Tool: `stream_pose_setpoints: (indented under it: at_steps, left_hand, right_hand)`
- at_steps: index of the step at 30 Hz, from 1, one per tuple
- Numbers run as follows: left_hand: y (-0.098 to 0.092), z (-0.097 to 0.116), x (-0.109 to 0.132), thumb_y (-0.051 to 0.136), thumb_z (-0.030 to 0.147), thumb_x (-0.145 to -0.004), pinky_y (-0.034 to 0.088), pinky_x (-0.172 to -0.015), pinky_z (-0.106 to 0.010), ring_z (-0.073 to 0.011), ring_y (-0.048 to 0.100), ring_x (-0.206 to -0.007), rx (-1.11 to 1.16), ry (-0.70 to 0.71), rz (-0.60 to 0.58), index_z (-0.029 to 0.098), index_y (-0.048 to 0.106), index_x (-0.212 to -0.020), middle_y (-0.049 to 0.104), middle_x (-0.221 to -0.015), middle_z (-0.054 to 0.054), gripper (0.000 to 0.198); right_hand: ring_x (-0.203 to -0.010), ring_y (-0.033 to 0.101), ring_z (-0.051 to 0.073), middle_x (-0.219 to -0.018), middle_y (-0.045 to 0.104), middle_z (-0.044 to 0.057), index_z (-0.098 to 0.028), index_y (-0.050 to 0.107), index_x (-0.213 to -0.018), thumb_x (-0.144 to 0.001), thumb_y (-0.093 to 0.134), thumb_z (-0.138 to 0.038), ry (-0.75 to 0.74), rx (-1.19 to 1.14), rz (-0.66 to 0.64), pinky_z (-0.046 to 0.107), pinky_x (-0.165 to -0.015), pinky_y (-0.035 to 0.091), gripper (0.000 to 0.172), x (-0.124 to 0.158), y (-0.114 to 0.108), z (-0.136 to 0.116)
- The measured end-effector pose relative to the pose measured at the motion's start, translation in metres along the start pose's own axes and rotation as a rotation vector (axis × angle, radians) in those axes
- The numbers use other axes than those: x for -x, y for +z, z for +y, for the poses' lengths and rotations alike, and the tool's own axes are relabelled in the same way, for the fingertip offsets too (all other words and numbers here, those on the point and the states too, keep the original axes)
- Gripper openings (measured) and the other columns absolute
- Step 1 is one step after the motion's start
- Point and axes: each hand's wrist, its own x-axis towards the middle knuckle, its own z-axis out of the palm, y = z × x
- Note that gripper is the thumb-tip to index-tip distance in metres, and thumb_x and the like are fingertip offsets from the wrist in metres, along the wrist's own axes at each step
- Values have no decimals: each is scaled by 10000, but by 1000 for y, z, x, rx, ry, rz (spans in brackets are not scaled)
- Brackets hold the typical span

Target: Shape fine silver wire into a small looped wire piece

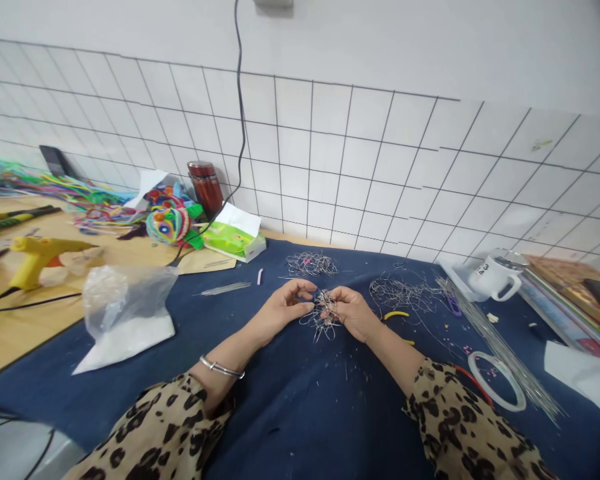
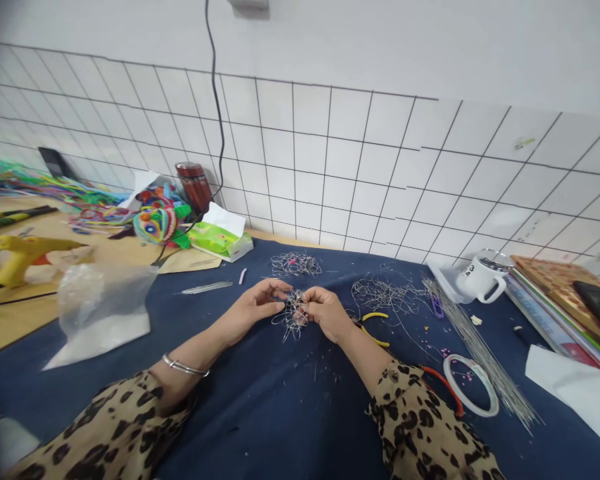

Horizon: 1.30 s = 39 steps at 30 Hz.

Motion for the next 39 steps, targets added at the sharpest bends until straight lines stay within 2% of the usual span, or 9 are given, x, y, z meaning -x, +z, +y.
stream_pose_setpoints:
  at_steps: [4,6,10,16,22,30,34,36,39]
  left_hand:
    - [4,-3,0,639,247,-728,389,-657,-259,-125,510,-692,-21,-10,-81,168,585,-919,576,-782,-21,214]
    - [4,-6,-1,646,228,-704,372,-626,-251,-117,481,-647,-84,21,-32,164,597,-813,551,-722,-8,136]
    - [-2,-11,-3,631,147,-646,375,-675,-257,-133,495,-718,-100,54,57,160,576,-669,571,-800,-22,61]
    - [-10,-13,-7,625,145,-654,375,-657,-252,-119,505,-665,60,-54,89,160,570,-715,591,-729,-5,83]
    - [-14,-9,-8,649,213,-680,368,-620,-247,-117,503,-613,-12,3,173,165,559,-701,595,-654,-1,104]
    - [-12,-12,-8,620,205,-712,353,-602,-241,-116,479,-624,-179,91,165,179,558,-763,562,-690,6,84]
    - [-10,-3,-3,618,197,-717,353,-607,-253,-119,440,-603,-352,197,281,200,559,-808,507,-665,16,109]
    - [-8,3,1,605,208,-736,367,-638,-269,-132,447,-634,-449,281,254,200,582,-764,512,-698,-4,38]
    - [-4,6,3,599,224,-747,382,-676,-290,-168,489,-718,-568,350,89,214,655,-739,539,-749,-37,58]
  right_hand:
    - [-605,633,142,-690,620,-8,-159,521,-786,-651,718,-249,77,-11,-53,266,-563,503,255,1,1,1]
    - [-614,638,145,-693,621,-8,-159,521,-794,-663,709,-242,88,-15,-66,272,-573,507,243,0,1,2]
    - [-630,637,154,-725,629,5,-159,524,-793,-677,694,-222,78,-53,-62,272,-556,504,216,-2,0,5]
    - [-610,609,135,-817,643,38,-154,536,-756,-654,705,-220,73,-94,12,268,-530,490,209,-3,1,3]
    - [-589,596,119,-780,637,29,-150,543,-740,-633,715,-235,53,-64,109,262,-541,489,220,-2,6,1]
    - [-636,642,161,-796,640,27,-160,525,-761,-656,707,-231,43,-67,65,264,-534,491,221,-3,0,5]
    - [-687,660,192,-769,640,31,-159,523,-761,-663,708,-242,25,-53,53,257,-523,488,226,-3,-1,7]
    - [-689,661,196,-749,640,28,-159,523,-760,-658,712,-242,26,-45,62,258,-521,490,230,-4,0,7]
    - [-679,659,195,-709,635,20,-159,525,-757,-652,710,-232,29,-42,72,258,-519,488,225,-4,1,6]
